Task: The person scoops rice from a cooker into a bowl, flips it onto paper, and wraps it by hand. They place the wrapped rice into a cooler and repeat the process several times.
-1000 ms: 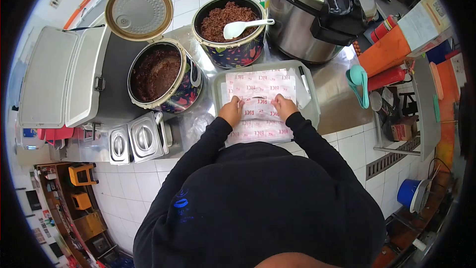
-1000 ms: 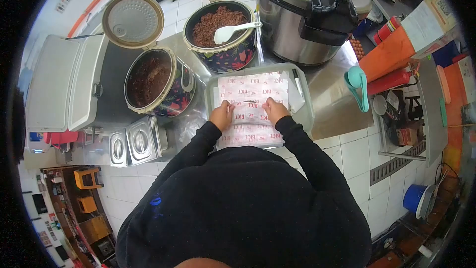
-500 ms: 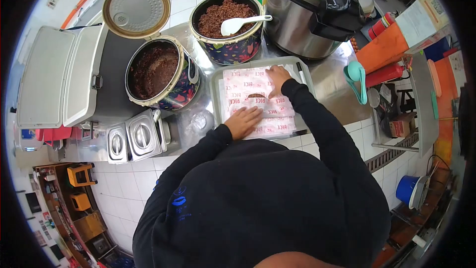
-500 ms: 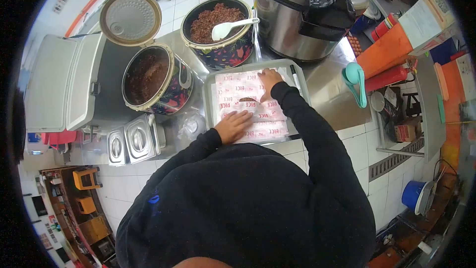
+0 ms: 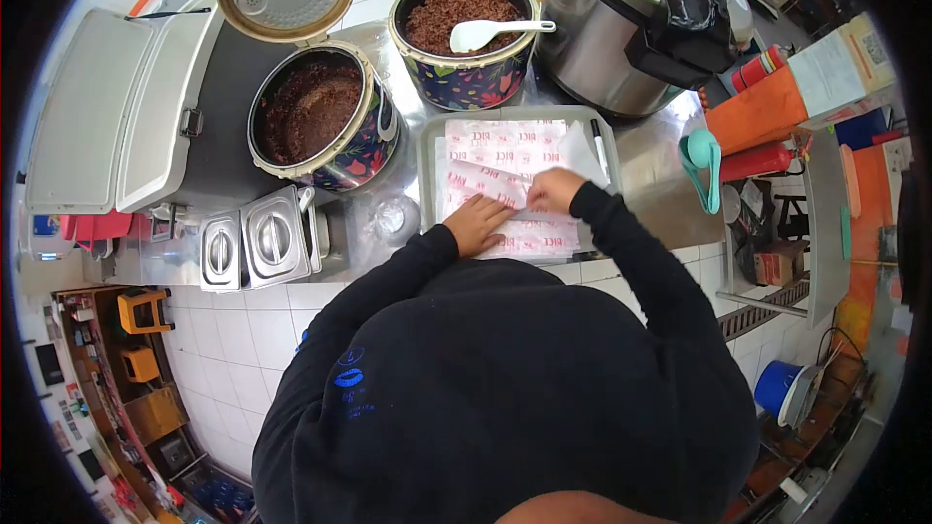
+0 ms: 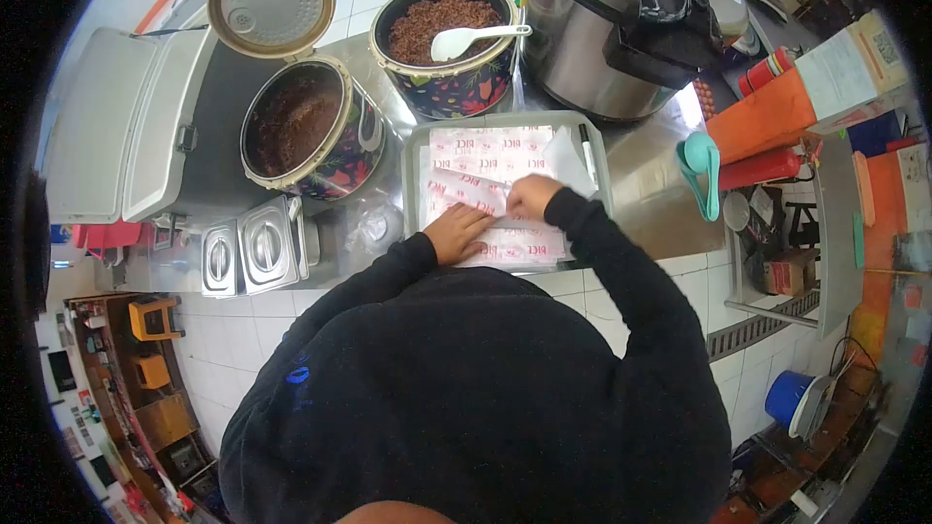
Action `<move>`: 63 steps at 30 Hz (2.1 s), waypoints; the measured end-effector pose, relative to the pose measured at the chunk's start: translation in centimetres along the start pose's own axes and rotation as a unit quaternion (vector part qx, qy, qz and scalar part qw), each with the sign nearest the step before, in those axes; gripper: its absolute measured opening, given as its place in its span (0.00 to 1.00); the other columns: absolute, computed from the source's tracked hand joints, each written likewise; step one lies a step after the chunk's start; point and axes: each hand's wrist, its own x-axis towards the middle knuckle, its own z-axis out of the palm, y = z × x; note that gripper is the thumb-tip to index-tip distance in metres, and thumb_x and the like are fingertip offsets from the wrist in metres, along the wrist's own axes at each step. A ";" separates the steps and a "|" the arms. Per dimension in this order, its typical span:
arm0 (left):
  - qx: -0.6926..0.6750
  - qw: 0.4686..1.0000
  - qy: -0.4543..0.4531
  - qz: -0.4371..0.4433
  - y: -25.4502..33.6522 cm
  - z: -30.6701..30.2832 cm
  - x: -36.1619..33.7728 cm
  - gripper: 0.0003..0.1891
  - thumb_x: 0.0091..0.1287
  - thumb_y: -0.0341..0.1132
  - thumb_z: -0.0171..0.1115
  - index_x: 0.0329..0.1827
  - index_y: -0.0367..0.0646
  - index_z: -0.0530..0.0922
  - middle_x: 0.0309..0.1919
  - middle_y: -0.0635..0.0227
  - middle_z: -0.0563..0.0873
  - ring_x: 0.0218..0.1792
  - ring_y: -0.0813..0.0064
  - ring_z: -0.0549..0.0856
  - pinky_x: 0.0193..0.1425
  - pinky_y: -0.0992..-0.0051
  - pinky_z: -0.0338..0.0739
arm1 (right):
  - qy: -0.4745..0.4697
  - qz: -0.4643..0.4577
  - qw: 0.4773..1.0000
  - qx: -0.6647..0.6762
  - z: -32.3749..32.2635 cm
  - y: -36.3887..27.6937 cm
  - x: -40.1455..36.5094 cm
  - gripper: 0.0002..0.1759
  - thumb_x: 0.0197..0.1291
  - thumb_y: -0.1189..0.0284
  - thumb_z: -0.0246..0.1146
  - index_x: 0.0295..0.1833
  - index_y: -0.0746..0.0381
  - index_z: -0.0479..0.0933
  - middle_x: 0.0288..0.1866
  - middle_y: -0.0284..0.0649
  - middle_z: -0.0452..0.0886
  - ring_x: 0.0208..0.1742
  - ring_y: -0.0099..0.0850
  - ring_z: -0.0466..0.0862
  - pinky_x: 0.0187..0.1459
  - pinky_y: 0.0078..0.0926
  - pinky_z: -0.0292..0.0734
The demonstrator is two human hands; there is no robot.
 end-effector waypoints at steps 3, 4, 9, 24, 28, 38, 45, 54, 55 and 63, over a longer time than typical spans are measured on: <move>0.004 0.998 0.064 0.013 0.9 -0.6 -0.3 0.28 0.58 0.38 0.63 0.63 0.46 0.70 0.56 0.60 0.75 0.56 0.61 0.74 0.58 0.59 0.66 | 0.072 0.037 0.996 -0.035 3.1 -0.3 -1.4 0.05 0.49 0.71 0.66 0.34 0.55 0.84 0.37 0.39 0.81 0.44 0.39 0.80 0.46 0.37 0.75; 0.092 0.985 0.135 0.061 1.2 -1.2 -0.6 0.25 0.57 0.37 0.62 0.61 0.50 0.73 0.54 0.63 0.75 0.54 0.64 0.75 0.59 0.62 0.65 | 0.085 0.039 0.995 -0.043 3.5 -0.2 -1.7 0.04 0.49 0.71 0.65 0.33 0.55 0.83 0.37 0.39 0.80 0.44 0.39 0.80 0.46 0.36 0.75; 0.201 0.967 0.143 -0.068 1.4 -4.3 0.6 0.16 0.58 0.35 0.57 0.51 0.54 0.79 0.50 0.67 0.76 0.51 0.64 0.75 0.54 0.65 0.64 | 0.152 0.052 0.985 -0.065 4.2 -1.2 -2.7 0.03 0.48 0.73 0.65 0.31 0.55 0.82 0.36 0.37 0.78 0.45 0.38 0.78 0.46 0.35 0.75; 0.066 0.996 0.027 -0.060 -2.9 -2.1 -0.5 0.11 0.53 0.30 0.61 0.40 0.43 0.79 0.43 0.64 0.80 0.48 0.62 0.77 0.51 0.65 0.72 | 0.240 0.043 0.969 -0.033 6.3 0.4 -3.4 0.05 0.49 0.73 0.61 0.32 0.60 0.81 0.38 0.38 0.79 0.45 0.38 0.77 0.48 0.34 0.74; -0.062 0.991 0.094 -0.070 -3.1 -0.8 -0.4 0.10 0.52 0.29 0.63 0.38 0.39 0.80 0.42 0.62 0.81 0.47 0.58 0.78 0.52 0.66 0.74 | 0.254 0.029 0.967 -0.018 6.7 -0.9 -2.6 0.09 0.48 0.73 0.62 0.36 0.63 0.81 0.41 0.41 0.79 0.46 0.40 0.77 0.50 0.35 0.73; -0.162 0.968 0.042 -0.189 -5.5 0.1 0.8 0.13 0.49 0.30 0.68 0.38 0.39 0.80 0.32 0.57 0.84 0.38 0.55 0.84 0.47 0.66 0.78 | 0.154 0.130 0.978 0.055 6.0 1.5 -0.2 0.15 0.47 0.77 0.64 0.43 0.63 0.75 0.36 0.49 0.79 0.42 0.44 0.80 0.46 0.39 0.75; -0.002 0.932 0.044 -0.360 -6.6 -0.9 4.6 0.20 0.38 0.43 0.78 0.31 0.41 0.83 0.35 0.54 0.85 0.40 0.56 0.84 0.47 0.65 0.78 | 0.167 0.215 0.961 -0.053 3.1 1.6 2.7 0.30 0.34 0.67 0.77 0.47 0.60 0.74 0.40 0.49 0.77 0.45 0.48 0.79 0.47 0.40 0.76; -0.119 0.941 0.089 -0.304 -5.2 1.0 2.2 0.11 0.49 0.37 0.67 0.32 0.39 0.83 0.27 0.59 0.86 0.31 0.62 0.86 0.39 0.67 0.79 | 0.174 0.307 0.851 0.388 4.9 0.6 0.4 0.11 0.48 0.74 0.69 0.33 0.70 0.78 0.25 0.45 0.82 0.24 0.31 0.84 0.26 0.27 0.81; -0.175 0.929 0.123 -0.301 -4.9 1.2 1.5 0.12 0.50 0.36 0.67 0.34 0.39 0.83 0.27 0.59 0.86 0.31 0.64 0.86 0.39 0.68 0.80 | 0.193 0.291 0.793 0.500 5.6 1.0 0.1 0.08 0.52 0.77 0.67 0.34 0.71 0.78 0.25 0.45 0.82 0.22 0.29 0.84 0.24 0.25 0.82; -0.073 0.974 -0.011 -0.214 -6.8 -1.4 5.4 0.28 0.36 0.36 0.77 0.46 0.48 0.79 0.42 0.53 0.79 0.47 0.52 0.78 0.52 0.63 0.75 | 0.165 0.311 0.932 0.090 6.0 2.5 1.3 0.12 0.50 0.67 0.68 0.28 0.63 0.75 0.19 0.41 0.80 0.19 0.32 0.81 0.27 0.31 0.77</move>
